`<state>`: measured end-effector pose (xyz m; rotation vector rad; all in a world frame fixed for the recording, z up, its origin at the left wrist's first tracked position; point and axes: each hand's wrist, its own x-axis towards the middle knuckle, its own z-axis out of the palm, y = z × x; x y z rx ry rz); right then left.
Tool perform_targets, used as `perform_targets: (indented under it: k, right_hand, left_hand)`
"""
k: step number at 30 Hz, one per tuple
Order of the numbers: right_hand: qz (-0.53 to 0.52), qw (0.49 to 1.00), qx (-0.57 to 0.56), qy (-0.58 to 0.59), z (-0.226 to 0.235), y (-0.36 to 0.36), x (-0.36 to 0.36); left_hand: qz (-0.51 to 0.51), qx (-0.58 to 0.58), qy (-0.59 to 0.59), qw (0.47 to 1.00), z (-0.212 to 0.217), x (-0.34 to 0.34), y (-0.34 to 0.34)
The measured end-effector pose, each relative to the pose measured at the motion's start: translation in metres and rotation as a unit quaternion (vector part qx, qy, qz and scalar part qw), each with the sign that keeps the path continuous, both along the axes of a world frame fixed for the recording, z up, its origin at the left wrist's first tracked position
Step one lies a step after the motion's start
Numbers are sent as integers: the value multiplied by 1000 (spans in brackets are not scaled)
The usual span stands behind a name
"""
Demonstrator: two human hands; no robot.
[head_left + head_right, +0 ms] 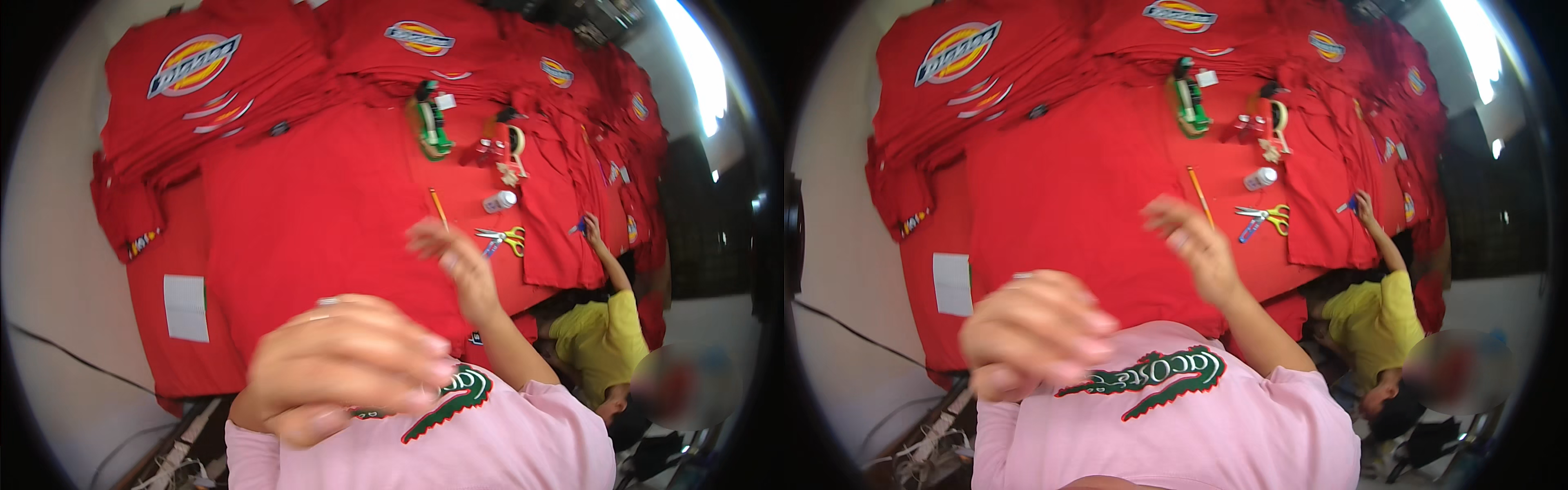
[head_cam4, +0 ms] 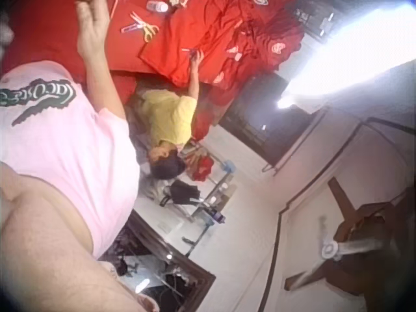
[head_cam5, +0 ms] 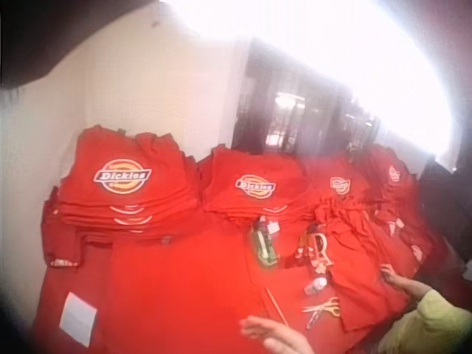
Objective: The person trims loose threads from a stack of red shirts using scissors and arranges the finished garments on a table.
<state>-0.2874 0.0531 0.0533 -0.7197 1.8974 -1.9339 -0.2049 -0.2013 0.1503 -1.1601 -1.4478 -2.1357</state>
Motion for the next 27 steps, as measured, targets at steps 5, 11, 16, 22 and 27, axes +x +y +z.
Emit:
perform_targets:
  k: [5, 11, 16, 22, 27]
  right_hand:
    - [365, 878, -307, -46, 130, -19, 58]
    - [394, 816, -424, -4, 180, 24, 127]
    - [341, 866, -364, 32, 208, 79, 167]
    - [195, 840, -335, 379, 224, 114, 155]
    - [-20, 862, -341, 375, 187, 194, 181]
  left_hand:
    - [236, 275, 79, 929, 59, 46, 11]
    - [239, 225, 150, 933, 91, 80, 43]
    - [199, 80, 98, 972, 96, 93, 81]
    - [-146, 111, -158, 970, 124, 110, 135]
    - [-347, 55, -184, 918, 131, 116, 220]
